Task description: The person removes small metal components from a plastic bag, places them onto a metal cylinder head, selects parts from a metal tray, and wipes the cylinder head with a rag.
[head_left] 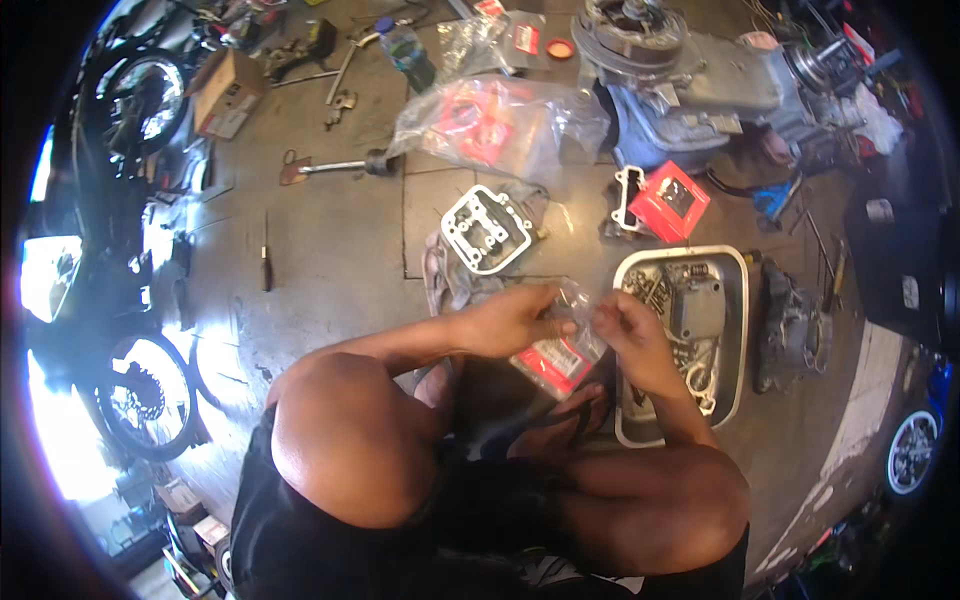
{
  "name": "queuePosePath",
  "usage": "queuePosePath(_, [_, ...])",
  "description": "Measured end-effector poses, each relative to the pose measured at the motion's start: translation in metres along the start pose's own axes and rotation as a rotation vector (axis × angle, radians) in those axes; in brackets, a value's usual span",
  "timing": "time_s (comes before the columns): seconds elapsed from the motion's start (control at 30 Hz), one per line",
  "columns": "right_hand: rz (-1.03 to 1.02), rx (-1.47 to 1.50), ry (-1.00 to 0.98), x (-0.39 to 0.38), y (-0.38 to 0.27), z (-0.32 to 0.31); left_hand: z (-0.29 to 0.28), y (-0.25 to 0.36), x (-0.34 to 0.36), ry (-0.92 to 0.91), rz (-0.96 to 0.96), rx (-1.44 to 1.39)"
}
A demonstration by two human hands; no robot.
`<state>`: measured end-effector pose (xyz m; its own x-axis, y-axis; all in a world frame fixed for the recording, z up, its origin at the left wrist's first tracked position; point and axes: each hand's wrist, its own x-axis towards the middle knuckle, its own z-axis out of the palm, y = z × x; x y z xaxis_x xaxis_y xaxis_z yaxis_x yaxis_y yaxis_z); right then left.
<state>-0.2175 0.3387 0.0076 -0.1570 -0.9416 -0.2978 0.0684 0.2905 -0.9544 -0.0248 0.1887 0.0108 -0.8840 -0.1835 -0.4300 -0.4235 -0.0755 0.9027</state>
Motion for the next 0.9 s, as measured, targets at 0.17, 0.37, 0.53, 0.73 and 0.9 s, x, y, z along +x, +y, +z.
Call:
queuePosePath(0.17, [-0.087, -0.36, 0.378, -0.043, 0.045, 0.011, -0.031, 0.015, -0.004, -0.12, -0.147, 0.261])
queuePosePath(0.37, [-0.029, -1.156, 0.523, -0.028, 0.088, 0.044, -0.179, -0.089, -0.055, 0.484, -0.055, 0.107])
queuePosePath(0.53, [0.018, -1.319, 0.512, -0.025, 0.118, 0.032, -0.201, -0.144, -0.03, 0.5, -0.246, 0.352])
queuePosePath(0.73, [0.026, -1.275, 0.566, -0.023, 0.121, 0.036, -0.182, -0.142, 0.004, 0.27, -0.061, -0.022])
queuePosePath(0.9, [0.091, -1.323, 0.657, -0.015, 0.124, 0.03, -0.185, -0.174, 0.013, 0.232, -0.073, -0.025])
